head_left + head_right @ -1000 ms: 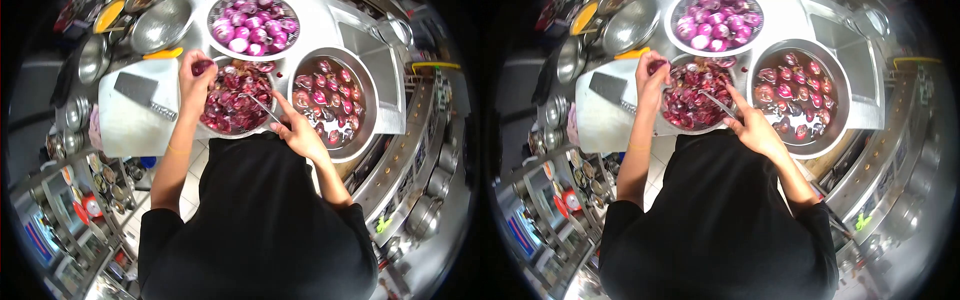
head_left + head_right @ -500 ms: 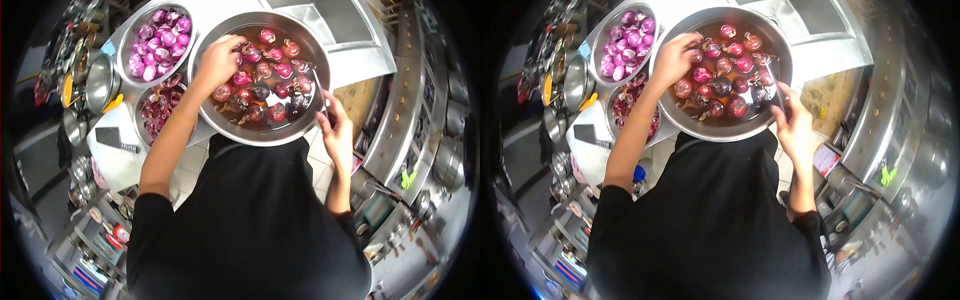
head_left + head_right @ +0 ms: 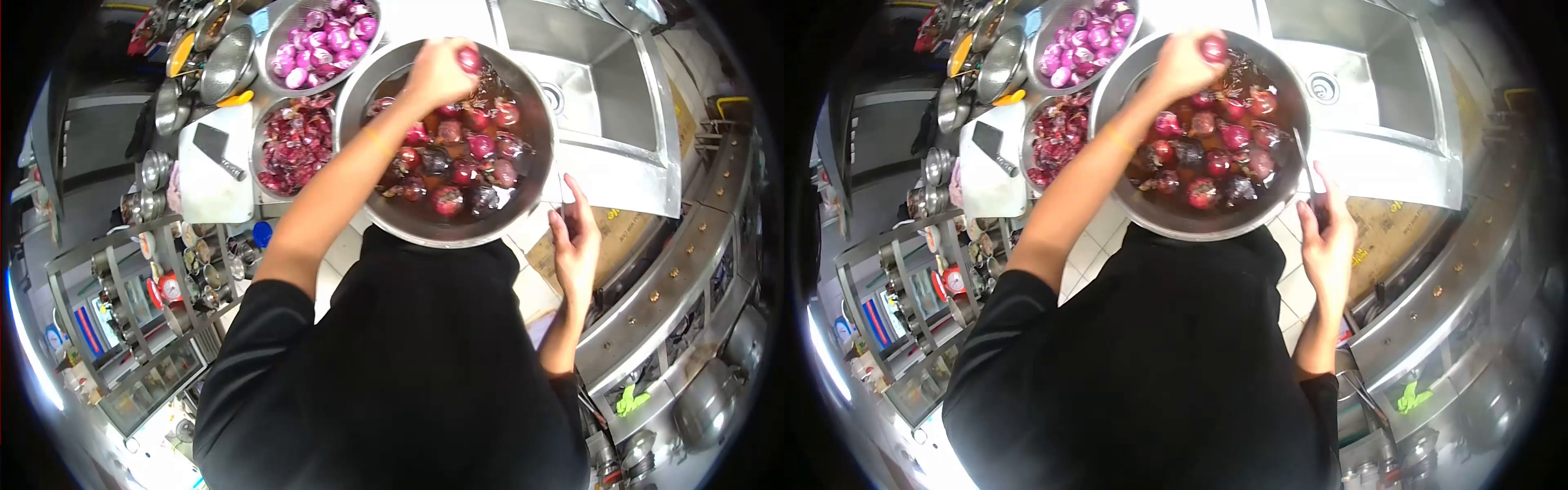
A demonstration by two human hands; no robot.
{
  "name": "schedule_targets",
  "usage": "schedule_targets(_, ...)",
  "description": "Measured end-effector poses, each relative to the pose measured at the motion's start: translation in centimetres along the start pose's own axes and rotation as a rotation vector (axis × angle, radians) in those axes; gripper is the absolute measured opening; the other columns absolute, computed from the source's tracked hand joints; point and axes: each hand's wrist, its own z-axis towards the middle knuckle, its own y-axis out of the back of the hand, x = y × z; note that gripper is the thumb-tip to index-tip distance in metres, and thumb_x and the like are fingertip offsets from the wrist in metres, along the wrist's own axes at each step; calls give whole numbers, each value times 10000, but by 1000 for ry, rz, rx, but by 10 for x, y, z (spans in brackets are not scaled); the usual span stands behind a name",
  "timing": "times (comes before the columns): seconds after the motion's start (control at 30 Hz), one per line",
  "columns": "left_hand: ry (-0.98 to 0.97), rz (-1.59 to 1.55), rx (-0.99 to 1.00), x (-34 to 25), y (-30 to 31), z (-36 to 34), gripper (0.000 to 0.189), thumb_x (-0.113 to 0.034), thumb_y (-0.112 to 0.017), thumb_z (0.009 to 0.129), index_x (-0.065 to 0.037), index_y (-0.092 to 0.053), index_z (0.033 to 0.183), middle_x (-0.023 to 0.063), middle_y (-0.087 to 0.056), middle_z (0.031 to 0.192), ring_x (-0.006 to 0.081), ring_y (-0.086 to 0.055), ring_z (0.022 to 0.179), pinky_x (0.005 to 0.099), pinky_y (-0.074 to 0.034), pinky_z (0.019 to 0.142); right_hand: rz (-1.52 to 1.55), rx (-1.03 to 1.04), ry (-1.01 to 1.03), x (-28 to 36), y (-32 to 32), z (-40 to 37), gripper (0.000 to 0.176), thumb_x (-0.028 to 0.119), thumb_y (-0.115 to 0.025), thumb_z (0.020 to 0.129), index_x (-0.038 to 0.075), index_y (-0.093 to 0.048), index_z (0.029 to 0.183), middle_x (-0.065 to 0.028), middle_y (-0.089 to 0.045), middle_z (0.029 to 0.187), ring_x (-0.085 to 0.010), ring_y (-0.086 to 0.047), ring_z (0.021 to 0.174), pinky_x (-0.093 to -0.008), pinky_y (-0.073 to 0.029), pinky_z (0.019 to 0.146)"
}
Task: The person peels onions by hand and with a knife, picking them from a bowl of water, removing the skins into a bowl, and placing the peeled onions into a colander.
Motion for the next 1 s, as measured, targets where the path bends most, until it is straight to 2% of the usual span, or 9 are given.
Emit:
schedule_targets(0.13, 713, -1749, 328, 27, 30, -12, 285, -188, -514, 895, 36, -527, 1070, 251, -599, 1023, 339, -621, 921, 395, -557, 779, -101, 0, 138, 16, -9, 16, 503, -11, -604, 821, 106, -513, 1302, -32, -460, 667, -117, -418, 610, -264, -410, 615)
schedule_targets(0.2, 586, -1906, 349, 43, 29, -22, 243, -153, -494, 898, 36, -528, 1047, 268, -592, 992, 341, -617, 895, 387, -555, 762, 22, 62, 130, 24, -13, 20, 495, -1, -603, 827, 106, -513, 1302, -24, -457, 670, -119, -422, 625, -261, -408, 630)
schedule_targets(0.33, 340, -998, 68, 10, 41, -31, 148, -173, -630, 829, -91, -626, 952, 12, -615, 790, 147, -567, 646, 265, -466, 589, 9, 35, 201, 40, -24, 25, 478, 23, -614, 836, 98, -519, 1298, 6, -445, 710, -93, -388, 620, -227, -375, 608)
schedule_targets(0.43, -75, 302, 93, 20, 26, -39, 273, -135, -686, 693, -132, -651, 963, 185, -545, 983, 338, -603, 910, 429, -499, 756, -22, 19, 232, 44, -40, 25, 480, 9, -582, 859, 75, -492, 1326, 26, -423, 719, -66, -356, 610, -192, -337, 580)
schedule_targets(0.6, 135, -218, 45, 45, 68, -82, 356, -225, -739, 709, -138, -591, 1022, 116, -545, 907, 269, -600, 885, 378, -491, 748, -84, -138, 241, 68, -84, 8, 479, 22, -546, 879, 86, -469, 1348, 25, -439, 737, -73, -399, 641, -205, -370, 630)
schedule_targets(0.73, 405, -1557, 369, 133, 119, -149, 333, -147, -539, 898, -121, -448, 1217, 49, -556, 1032, 86, -479, 777, 240, -370, 612, -110, -37, 402, 84, -178, 1, 461, 63, -538, 895, 80, -455, 1348, 15, -473, 734, -73, -445, 663, -209, -389, 645)
schedule_targets(0.8, 322, -1553, 237, 155, 143, -183, 361, -136, -518, 892, -122, -360, 1217, 74, -549, 1071, 96, -467, 799, 240, -357, 627, 160, 210, 135, 120, -236, -20, 475, 70, -550, 893, 76, -438, 1354, 17, -471, 705, -72, -461, 656, -214, -400, 643)
schedule_targets(0.87, 336, -1640, 186, 171, 168, -203, 354, -93, -540, 861, -142, -344, 1152, 20, -512, 907, 85, -440, 738, 231, -349, 603, 272, 343, 100, 135, -285, -27, 479, 75, -558, 896, 78, -431, 1357, 18, -462, 687, -71, -460, 638, -221, -405, 632)
schedule_targets(1.0, 358, -1646, 88, 199, 199, -234, 381, -73, -548, 833, -143, -337, 1142, 26, -484, 982, 80, -440, 780, 229, -357, 609, 259, 416, 89, 158, -339, -21, 456, 94, -559, 909, 70, -437, 1347, 0, -471, 652, -78, -460, 619, -235, -411, 618)
